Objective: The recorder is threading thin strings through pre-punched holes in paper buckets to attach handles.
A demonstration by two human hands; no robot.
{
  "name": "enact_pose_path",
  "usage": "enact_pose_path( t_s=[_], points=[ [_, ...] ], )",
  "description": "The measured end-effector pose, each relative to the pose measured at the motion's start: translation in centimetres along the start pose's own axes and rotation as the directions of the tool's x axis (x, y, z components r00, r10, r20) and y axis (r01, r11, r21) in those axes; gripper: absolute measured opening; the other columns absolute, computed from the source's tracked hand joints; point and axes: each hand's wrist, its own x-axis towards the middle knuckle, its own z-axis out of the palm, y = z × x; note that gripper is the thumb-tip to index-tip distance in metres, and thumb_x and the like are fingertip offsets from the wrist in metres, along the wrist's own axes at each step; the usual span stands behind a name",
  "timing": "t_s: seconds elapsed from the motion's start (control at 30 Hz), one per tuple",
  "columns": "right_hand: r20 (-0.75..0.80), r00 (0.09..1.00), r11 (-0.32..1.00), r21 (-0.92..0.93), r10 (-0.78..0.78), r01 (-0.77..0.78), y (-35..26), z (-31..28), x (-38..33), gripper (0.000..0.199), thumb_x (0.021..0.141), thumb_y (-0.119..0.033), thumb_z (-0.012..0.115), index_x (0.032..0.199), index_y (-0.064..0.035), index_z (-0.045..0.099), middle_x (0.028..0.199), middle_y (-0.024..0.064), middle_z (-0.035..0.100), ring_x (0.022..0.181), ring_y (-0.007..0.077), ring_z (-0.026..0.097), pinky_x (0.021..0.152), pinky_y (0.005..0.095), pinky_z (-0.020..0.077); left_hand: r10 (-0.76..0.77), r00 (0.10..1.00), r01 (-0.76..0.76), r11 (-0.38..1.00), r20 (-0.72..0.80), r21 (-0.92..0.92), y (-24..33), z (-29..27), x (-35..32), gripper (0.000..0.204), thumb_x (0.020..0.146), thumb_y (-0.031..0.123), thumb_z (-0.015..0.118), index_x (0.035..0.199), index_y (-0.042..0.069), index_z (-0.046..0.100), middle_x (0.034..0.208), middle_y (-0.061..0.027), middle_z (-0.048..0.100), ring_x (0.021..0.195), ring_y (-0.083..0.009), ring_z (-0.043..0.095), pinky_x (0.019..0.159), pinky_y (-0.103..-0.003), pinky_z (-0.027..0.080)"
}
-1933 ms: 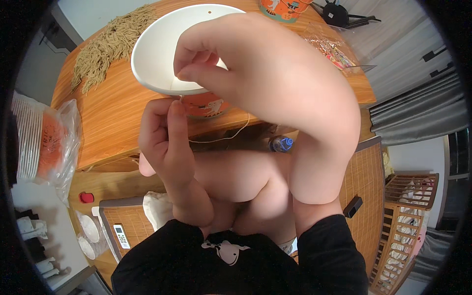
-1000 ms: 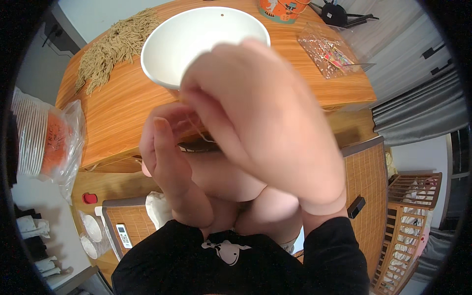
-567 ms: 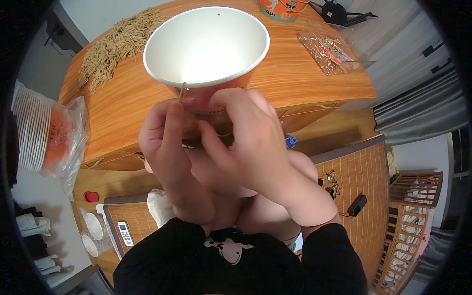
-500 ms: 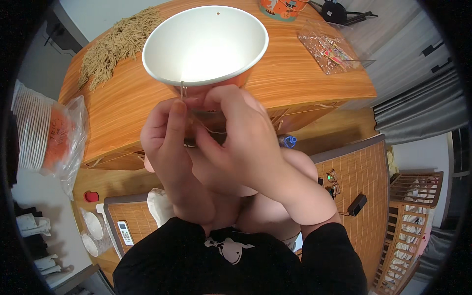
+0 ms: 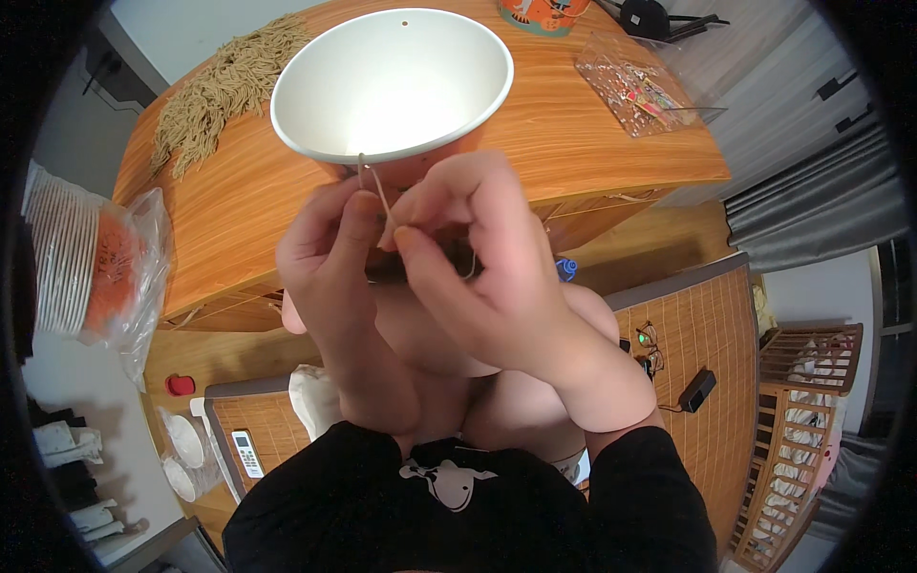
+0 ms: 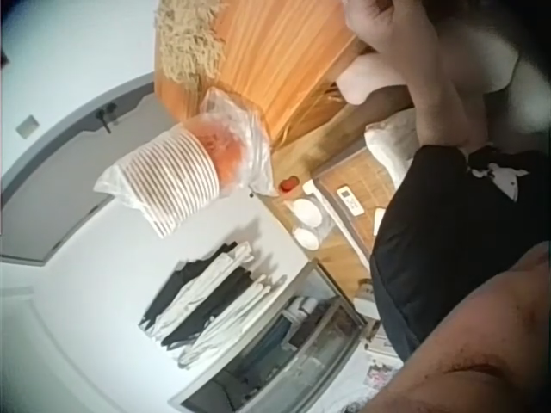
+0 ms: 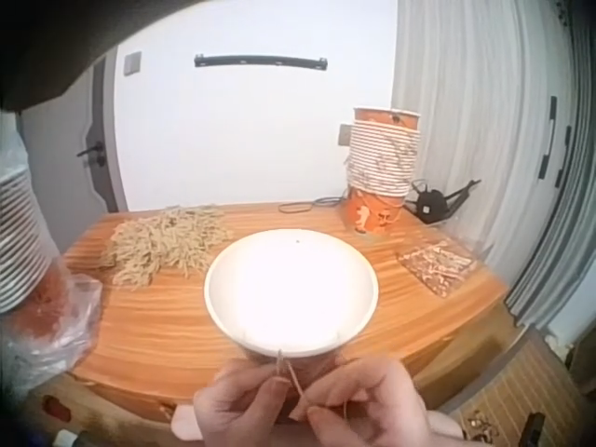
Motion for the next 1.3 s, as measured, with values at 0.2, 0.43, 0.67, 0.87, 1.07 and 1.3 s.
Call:
enact_pose_path(
  t_s=[0.2,0.43,0.67,0.87,1.07,1.3],
  points=[
    [0.071,0.959,0.850,-0.448,-0.275,0.277,1.6,-0.5,-0.3,0.021,0.082,0.004,0.070,0.094,-0.0041,0.056,0.087,0.0075,0.065,0.078,0.0227,0.065,0.068,0.0323,0.0515,-0.197,0.980,0.193,0.949,0.010,-0.251,0.4,0.4,0.1,0.017,0.091,0.000,0.070,0.107,-0.006,0.070,0.095,-0.0087,0.072,0.081,-0.0102,0.066,0.074,-0.021,0.054],
    [0.059,0.976,0.785,-0.585,-0.209,0.203,2.1,-0.2,-0.2,0.023,0.076,-0.002,0.077,0.088,-0.0069,0.058,0.083,0.0064,0.063,0.077,0.0272,0.064,0.070,0.0364,0.0498,-0.242,0.966,0.257,0.923,0.085,-0.285,0.3,-0.2,0.3,0.018,0.091,0.000,0.070,0.107,-0.006,0.065,0.096,-0.0121,0.073,0.086,-0.0132,0.070,0.076,-0.023,0.056],
    [0.141,0.958,0.741,-0.609,-0.251,0.283,2.1,-0.7,0.3,0.023,0.075,-0.004,0.078,0.088,-0.0091,0.059,0.079,0.0062,0.062,0.076,0.0272,0.063,0.070,0.0367,0.0492,-0.257,0.964,0.265,0.920,0.067,-0.290,0.9,0.4,0.1,0.016,0.093,0.000,0.067,0.108,-0.006,0.063,0.097,-0.0125,0.073,0.087,-0.0129,0.070,0.076,-0.022,0.055],
    [0.160,0.940,0.717,-0.612,-0.301,0.333,1.9,-0.4,0.3,0.024,0.075,-0.005,0.079,0.087,-0.0100,0.059,0.078,0.0052,0.061,0.074,0.0266,0.061,0.069,0.0366,0.0490,-0.233,0.963,0.261,0.930,0.136,-0.258,0.3,-0.4,0.2,0.014,0.096,0.003,0.064,0.107,-0.005,0.066,0.097,-0.0107,0.073,0.086,-0.0115,0.068,0.073,-0.022,0.055],
    [0.177,0.943,0.642,-0.696,-0.281,0.322,1.8,-1.0,0.4,0.025,0.074,-0.007,0.080,0.086,-0.0102,0.059,0.077,0.0044,0.062,0.072,0.0260,0.061,0.068,0.0365,0.0486,-0.286,0.932,0.341,0.898,0.222,-0.277,0.6,-0.4,0.3,0.015,0.096,0.005,0.064,0.105,-0.005,0.070,0.095,-0.0108,0.073,0.085,-0.0128,0.069,0.075,-0.024,0.056],
    [0.105,0.903,0.564,-0.750,-0.416,0.347,0.1,-1.4,1.0,0.029,0.069,-0.009,0.084,0.092,-0.0095,0.067,0.083,0.0023,0.066,0.076,0.0215,0.061,0.067,0.0319,0.0471,-0.273,0.939,0.330,0.888,0.211,-0.319,0.3,-0.6,0.2,0.016,0.096,0.006,0.064,0.108,-0.005,0.068,0.096,-0.0109,0.073,0.086,-0.0139,0.069,0.077,-0.025,0.057]
  ],
)
